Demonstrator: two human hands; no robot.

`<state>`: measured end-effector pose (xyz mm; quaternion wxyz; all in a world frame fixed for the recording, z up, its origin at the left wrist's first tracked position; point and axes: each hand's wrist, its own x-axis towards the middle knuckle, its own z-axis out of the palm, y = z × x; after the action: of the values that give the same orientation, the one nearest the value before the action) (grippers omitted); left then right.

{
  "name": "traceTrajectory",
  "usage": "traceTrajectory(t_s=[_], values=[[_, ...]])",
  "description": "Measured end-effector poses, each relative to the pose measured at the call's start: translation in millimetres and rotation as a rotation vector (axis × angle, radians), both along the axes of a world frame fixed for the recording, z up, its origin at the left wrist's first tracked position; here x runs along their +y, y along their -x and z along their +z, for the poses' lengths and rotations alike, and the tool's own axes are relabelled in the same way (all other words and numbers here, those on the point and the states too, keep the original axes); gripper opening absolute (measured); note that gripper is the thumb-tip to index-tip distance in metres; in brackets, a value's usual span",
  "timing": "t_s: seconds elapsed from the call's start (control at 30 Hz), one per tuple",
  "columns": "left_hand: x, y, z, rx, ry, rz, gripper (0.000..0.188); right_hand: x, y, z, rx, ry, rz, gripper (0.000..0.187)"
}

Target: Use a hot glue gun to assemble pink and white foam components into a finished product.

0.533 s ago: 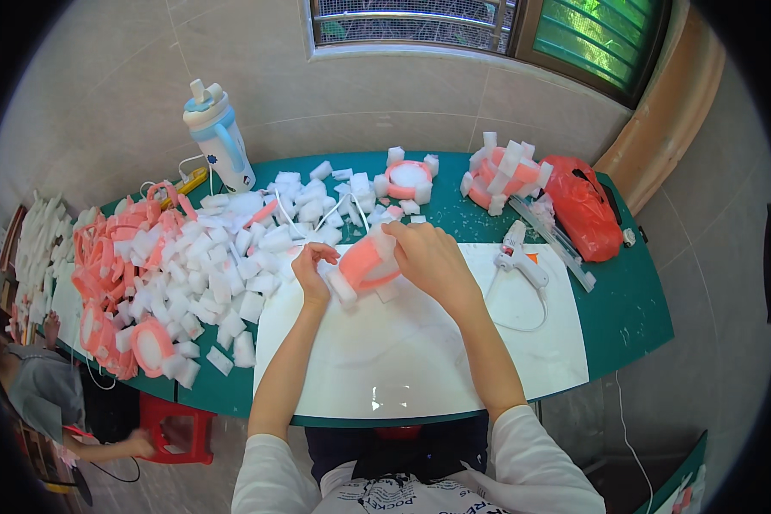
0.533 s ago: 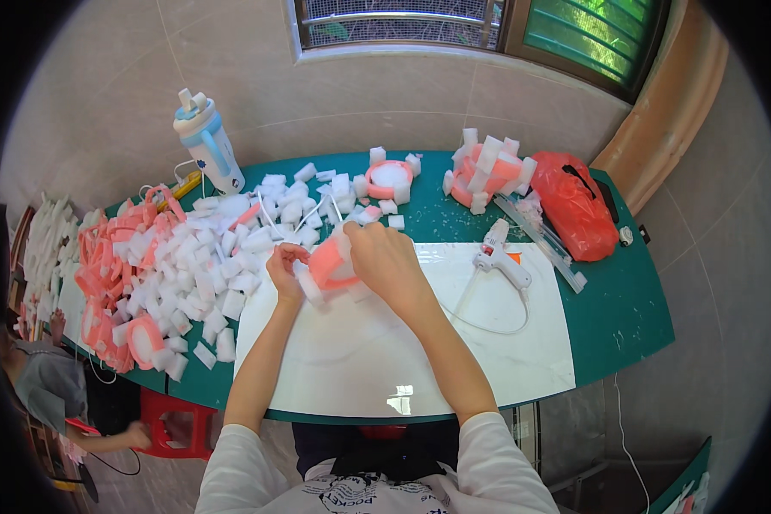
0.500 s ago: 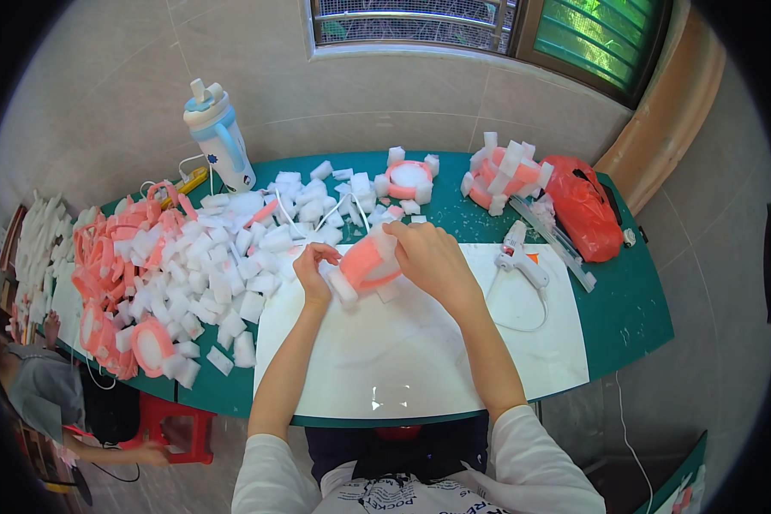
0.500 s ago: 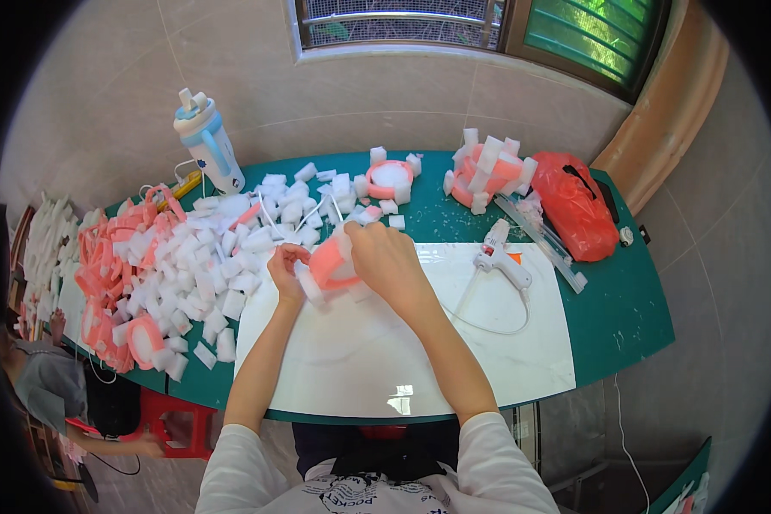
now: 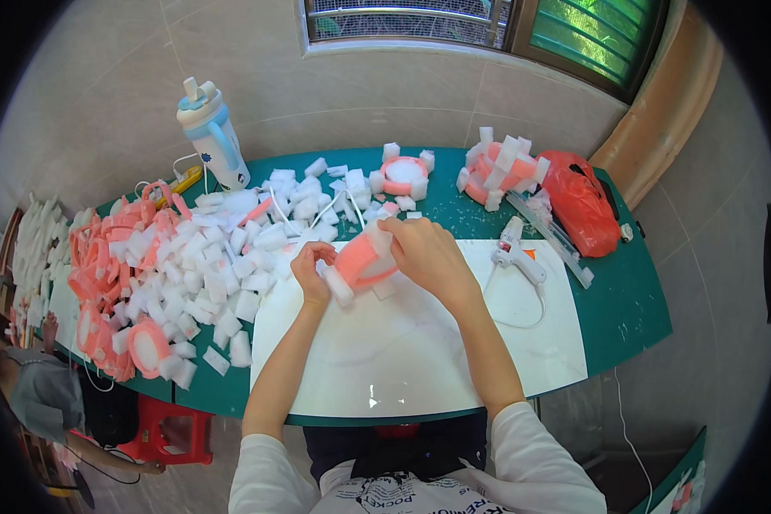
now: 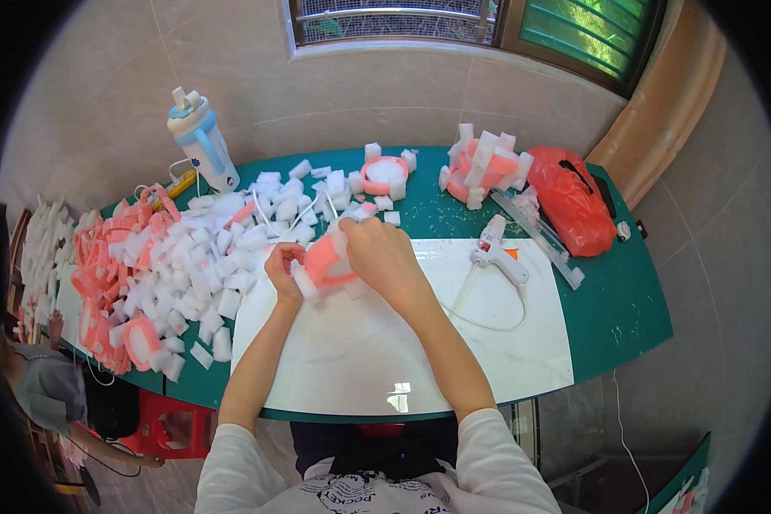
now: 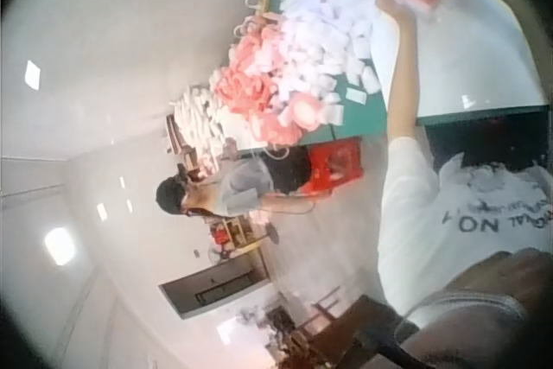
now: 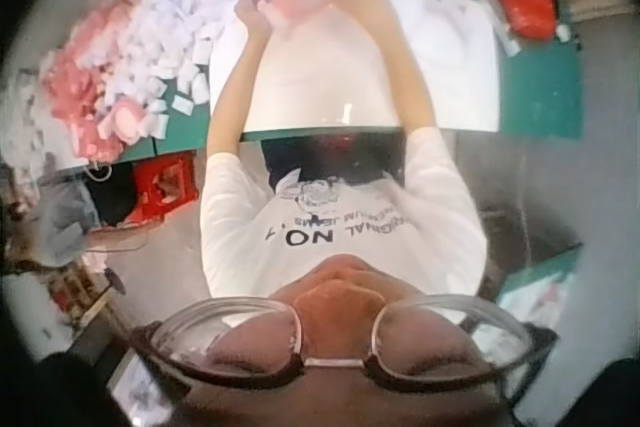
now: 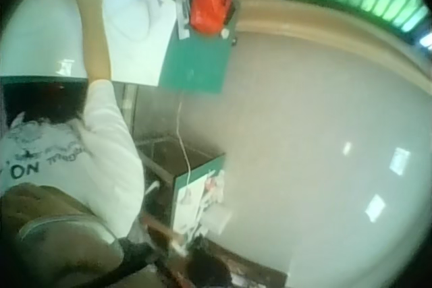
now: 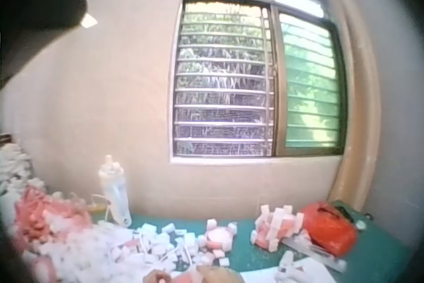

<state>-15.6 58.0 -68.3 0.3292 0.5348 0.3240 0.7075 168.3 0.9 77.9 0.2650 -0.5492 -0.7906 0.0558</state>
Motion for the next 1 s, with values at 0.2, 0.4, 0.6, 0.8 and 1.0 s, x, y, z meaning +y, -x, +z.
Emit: traceTrajectory(t_s=[0.2,0.4,0.6,0.8,1.0], values=[[15,12,15,-0.131,0.004,0.040,0.047,-1,1,1,0.021,-0.038,0.039,0.026],[1,20,137,-0.020,-0.243,0.101,0.039,-4,-1,5,0.019,0.016,0.025,0.025],[-59,4,197,0.640,-0.192,0.124,0.012,-3,-1,2,0.028,0.012,0.031,0.025],[-54,-6,169,1.033,-0.019,0.001,0.022,-4,-1,5,0.024,0.028,0.034,0.025],[-57,-25,170,1.297,0.294,-0.077,0.039,-2,-4,2,0.036,-0.005,0.043,0.023]])
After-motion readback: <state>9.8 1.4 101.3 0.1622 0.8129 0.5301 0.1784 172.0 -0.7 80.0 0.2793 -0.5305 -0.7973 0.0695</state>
